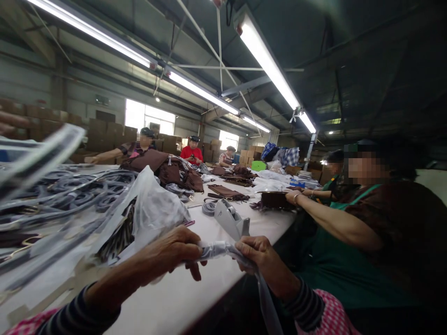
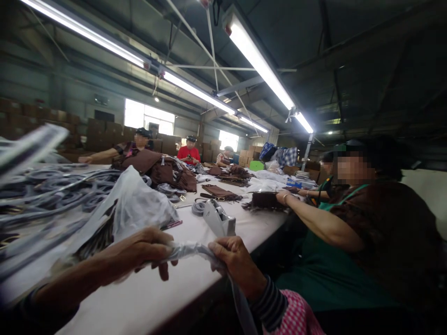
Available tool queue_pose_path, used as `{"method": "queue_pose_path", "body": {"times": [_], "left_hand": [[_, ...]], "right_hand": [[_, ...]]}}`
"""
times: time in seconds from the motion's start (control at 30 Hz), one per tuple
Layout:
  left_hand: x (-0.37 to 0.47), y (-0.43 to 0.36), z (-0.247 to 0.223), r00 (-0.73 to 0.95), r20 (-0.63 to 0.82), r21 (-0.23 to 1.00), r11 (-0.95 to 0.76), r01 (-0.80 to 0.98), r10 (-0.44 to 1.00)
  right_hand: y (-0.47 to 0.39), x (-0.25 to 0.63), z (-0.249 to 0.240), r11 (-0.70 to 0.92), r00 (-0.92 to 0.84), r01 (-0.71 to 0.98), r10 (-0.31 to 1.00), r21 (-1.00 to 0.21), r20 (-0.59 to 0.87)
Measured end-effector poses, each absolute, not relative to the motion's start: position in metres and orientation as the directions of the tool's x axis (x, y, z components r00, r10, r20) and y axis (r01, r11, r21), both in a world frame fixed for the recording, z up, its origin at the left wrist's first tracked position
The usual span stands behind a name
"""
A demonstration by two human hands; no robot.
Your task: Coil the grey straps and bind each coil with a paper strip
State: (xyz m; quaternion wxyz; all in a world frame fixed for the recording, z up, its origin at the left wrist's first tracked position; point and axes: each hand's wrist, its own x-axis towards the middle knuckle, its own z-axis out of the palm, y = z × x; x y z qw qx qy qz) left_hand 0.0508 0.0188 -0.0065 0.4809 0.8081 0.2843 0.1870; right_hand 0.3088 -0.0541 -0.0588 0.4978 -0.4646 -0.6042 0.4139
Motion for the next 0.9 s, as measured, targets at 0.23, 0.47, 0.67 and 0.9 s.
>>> {"method": "queue_pose_path", "body": {"times": [0.23,0.47,0.67,0.9], "left_hand": [[0.063,0.013,-0.021,0.766,0.046,0.871,-0.402,0.284,0.641],[0.058,0.034,-0.039,0.888,-0.071,0.988,-0.093,0.127,0.454],[0.043,0.053,-0.045,0.875,-0.044,0.996,-0.042,0.073,0.482],[0.056,0.041,-0.049,0.902,-0.082,0.996,-0.002,0.091,0.424]], "right_hand": [[-0.054,0.302,-0.056,0.327,-0.033,0.414,0.938,-0.849,0.345],[-0.056,0.328,-0.024,0.356,-0.027,0.615,0.901,-0.704,0.432],[-0.043,0.344,-0.011,0.382,-0.031,0.643,0.88,-0.665,0.475],[-0.034,0.333,-0.019,0.407,-0.081,0.653,0.876,-0.639,0.476]]}}
